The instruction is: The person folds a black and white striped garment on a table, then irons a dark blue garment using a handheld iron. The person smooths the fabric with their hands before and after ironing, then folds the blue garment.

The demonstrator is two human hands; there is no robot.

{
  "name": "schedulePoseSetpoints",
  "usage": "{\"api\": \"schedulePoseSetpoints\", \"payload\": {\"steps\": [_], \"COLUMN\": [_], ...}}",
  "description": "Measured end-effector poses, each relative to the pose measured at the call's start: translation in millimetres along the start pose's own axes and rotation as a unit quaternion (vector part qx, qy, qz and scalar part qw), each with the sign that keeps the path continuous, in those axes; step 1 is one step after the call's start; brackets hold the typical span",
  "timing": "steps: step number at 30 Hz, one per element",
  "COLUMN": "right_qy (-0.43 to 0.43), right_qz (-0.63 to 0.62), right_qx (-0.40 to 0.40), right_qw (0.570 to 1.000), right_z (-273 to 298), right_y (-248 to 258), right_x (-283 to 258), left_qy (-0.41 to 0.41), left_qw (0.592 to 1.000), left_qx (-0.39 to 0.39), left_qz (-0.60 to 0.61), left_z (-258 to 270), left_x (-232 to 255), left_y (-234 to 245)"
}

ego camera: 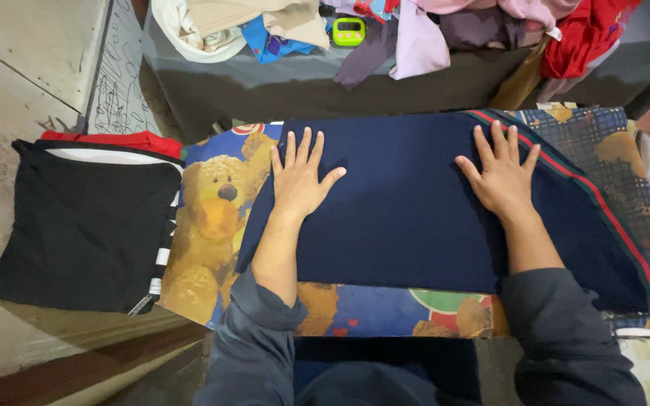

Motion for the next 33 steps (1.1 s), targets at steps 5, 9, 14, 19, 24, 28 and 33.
{"api": "schedulePoseSetpoints", "payload": {"steps": [5, 9, 14, 19, 24, 28, 33], "right_qy": [-0.021, -0.046, -0.048, -0.046, -0.051, -0.063, -0.105], "right_qz": [0.001, 0.007, 0.006, 0.002, 0.009, 0.011, 0.042], "right_qx": [-0.006, -0.017, -0.026, -0.027, -0.032, -0.032, -0.001], "right_qw": [1.0, 0.999, 0.998, 0.999, 0.998, 0.997, 0.994], "right_z": [-1, -4, -2, -4, -4, -5, -7], "right_y": [-3, -3, -4, -4, -7, -5, 24], "right_x": [14, 25, 29, 28, 31, 47, 127], "left_qy": [0.004, 0.005, 0.005, 0.005, -0.002, -0.006, -0.007], "left_qw": [1.0, 1.0, 1.0, 1.0, 1.0, 1.0, 1.0], "left_qx": [-0.005, -0.006, -0.012, -0.01, 0.003, 0.016, 0.015], "left_qz": [-0.006, -0.006, -0.009, -0.014, -0.012, -0.012, -0.007], "left_z": [-1, -1, 0, -1, 0, 1, 0], "left_x": [-2, -1, -2, -1, -1, -2, 0], "left_y": [-1, -1, -2, -2, -3, -1, 0]}}
Point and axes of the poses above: each hand's wrist, its own z-axis away from the middle knuckle, its own y-axis out of the back of the hand, x = y × z, the point moved 9 cm from there along -z, towards the middle knuckle, and after that the axes turned 8 degrees about -y, right-handed, at the moved point
